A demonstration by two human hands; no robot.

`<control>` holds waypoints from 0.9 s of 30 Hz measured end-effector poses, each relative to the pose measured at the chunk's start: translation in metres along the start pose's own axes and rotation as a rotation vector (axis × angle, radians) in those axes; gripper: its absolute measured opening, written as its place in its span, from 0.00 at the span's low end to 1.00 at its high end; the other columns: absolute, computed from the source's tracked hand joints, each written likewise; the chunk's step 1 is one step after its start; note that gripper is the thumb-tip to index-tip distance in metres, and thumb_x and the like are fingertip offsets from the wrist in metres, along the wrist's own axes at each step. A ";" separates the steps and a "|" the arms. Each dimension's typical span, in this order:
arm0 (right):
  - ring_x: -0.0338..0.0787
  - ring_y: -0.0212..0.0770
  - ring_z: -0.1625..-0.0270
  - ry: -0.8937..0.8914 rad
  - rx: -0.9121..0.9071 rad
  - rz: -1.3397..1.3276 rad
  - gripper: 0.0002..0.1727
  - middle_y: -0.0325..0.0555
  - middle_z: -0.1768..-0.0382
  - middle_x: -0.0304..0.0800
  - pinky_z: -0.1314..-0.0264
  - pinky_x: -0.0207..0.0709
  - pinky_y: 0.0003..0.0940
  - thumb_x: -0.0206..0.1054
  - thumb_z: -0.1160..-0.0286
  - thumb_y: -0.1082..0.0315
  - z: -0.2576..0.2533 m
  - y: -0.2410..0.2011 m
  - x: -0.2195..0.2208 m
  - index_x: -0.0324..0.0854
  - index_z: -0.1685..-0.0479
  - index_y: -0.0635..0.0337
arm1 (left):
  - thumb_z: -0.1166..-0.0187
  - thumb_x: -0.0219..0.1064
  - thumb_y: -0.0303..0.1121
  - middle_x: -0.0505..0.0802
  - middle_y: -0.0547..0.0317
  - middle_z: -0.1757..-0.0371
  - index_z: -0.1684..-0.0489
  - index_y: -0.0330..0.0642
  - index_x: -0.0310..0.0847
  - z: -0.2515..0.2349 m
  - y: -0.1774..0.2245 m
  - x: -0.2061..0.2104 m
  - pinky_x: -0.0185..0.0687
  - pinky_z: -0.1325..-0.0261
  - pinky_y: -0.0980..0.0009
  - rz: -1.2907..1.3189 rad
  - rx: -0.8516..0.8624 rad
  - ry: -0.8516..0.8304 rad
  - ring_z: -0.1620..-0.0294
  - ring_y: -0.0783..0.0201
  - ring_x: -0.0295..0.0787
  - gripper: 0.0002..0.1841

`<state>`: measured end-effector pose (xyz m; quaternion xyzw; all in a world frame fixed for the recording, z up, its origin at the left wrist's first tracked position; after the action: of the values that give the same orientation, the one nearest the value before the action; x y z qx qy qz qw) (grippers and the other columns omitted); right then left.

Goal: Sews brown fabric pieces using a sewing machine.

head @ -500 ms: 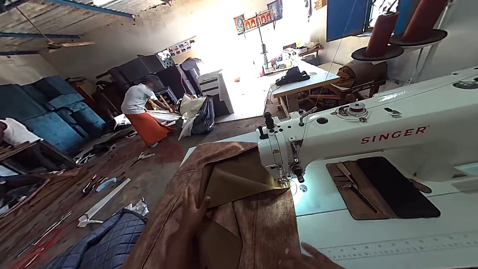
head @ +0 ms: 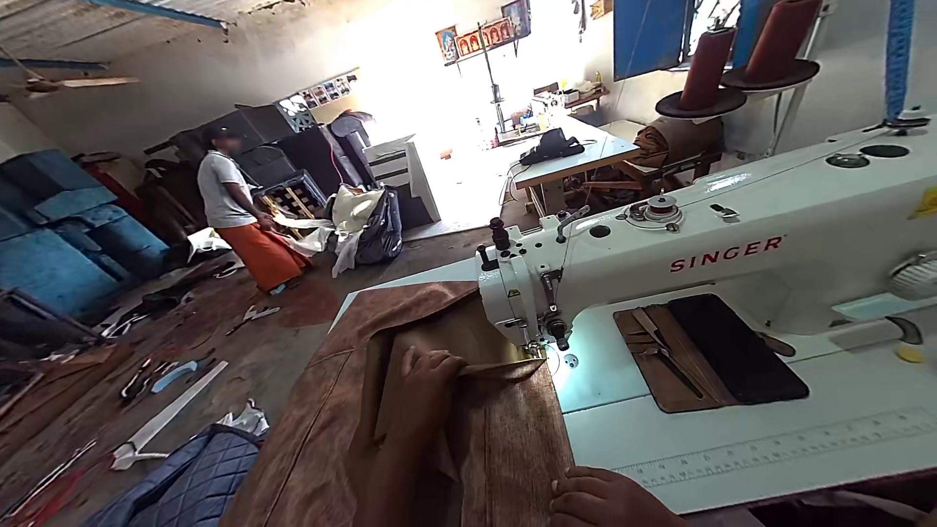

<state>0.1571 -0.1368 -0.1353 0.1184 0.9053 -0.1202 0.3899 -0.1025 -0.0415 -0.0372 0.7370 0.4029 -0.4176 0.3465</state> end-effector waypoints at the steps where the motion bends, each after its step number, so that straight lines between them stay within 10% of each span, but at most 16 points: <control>1: 0.96 0.44 0.43 0.011 -0.006 -0.005 0.11 0.46 0.57 0.97 0.30 0.82 0.35 0.58 0.18 0.73 0.000 0.001 -0.001 0.89 0.58 0.58 | 0.22 0.63 0.23 0.97 0.45 0.53 0.55 0.37 0.95 0.002 0.008 -0.007 0.72 0.28 0.33 0.019 0.047 -0.006 0.44 0.40 0.93 0.12; 7: 0.97 0.43 0.48 0.034 -0.057 -0.012 0.14 0.46 0.60 0.98 0.36 0.85 0.33 0.57 0.16 0.69 0.001 -0.001 -0.003 0.90 0.59 0.57 | 0.15 0.62 0.33 0.96 0.41 0.48 0.42 0.38 0.92 0.035 0.121 -0.014 0.85 0.39 0.42 -0.019 -0.029 -0.398 0.43 0.40 0.93 0.15; 15: 0.97 0.41 0.57 -0.011 -0.069 -0.059 0.12 0.43 0.66 0.96 0.51 0.88 0.33 0.58 0.19 0.71 0.000 0.003 -0.006 0.88 0.65 0.55 | 0.12 0.57 0.31 0.94 0.42 0.47 0.39 0.38 0.90 0.046 0.136 0.020 0.86 0.43 0.46 -0.063 -0.024 -0.632 0.44 0.41 0.92 0.16; 21: 0.97 0.42 0.58 -0.037 -0.051 -0.100 0.11 0.44 0.65 0.96 0.55 0.88 0.34 0.60 0.20 0.70 -0.001 0.003 -0.008 0.89 0.65 0.56 | 0.24 0.68 0.32 0.96 0.54 0.62 0.59 0.46 0.97 0.057 0.127 0.036 0.86 0.51 0.52 -0.143 0.126 -0.254 0.54 0.50 0.94 0.09; 24: 0.97 0.43 0.57 -0.053 -0.032 -0.136 0.11 0.45 0.65 0.97 0.55 0.88 0.35 0.60 0.22 0.72 -0.002 0.004 -0.007 0.89 0.65 0.57 | 0.27 0.70 0.32 0.97 0.61 0.48 0.65 0.48 0.95 0.061 0.119 0.047 0.77 0.30 0.46 -0.070 0.174 -0.124 0.30 0.51 0.88 0.06; 27: 0.98 0.45 0.57 -0.079 0.002 -0.164 0.10 0.47 0.64 0.97 0.53 0.89 0.37 0.61 0.23 0.73 -0.004 0.004 -0.010 0.90 0.65 0.58 | 0.21 0.65 0.30 0.96 0.58 0.39 0.66 0.41 0.92 0.061 0.108 0.056 0.74 0.25 0.46 0.119 0.183 -0.161 0.28 0.54 0.88 0.09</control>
<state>0.1623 -0.1326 -0.1253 0.0391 0.8957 -0.1571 0.4142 -0.0094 -0.1237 -0.0933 0.7521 0.2895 -0.4892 0.3334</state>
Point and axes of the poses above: each hand's wrist, its own z-axis away from the middle knuckle, its own x-axis out of the palm, y = z × x, the point moved 1 cm from there along -z, towards the middle knuckle
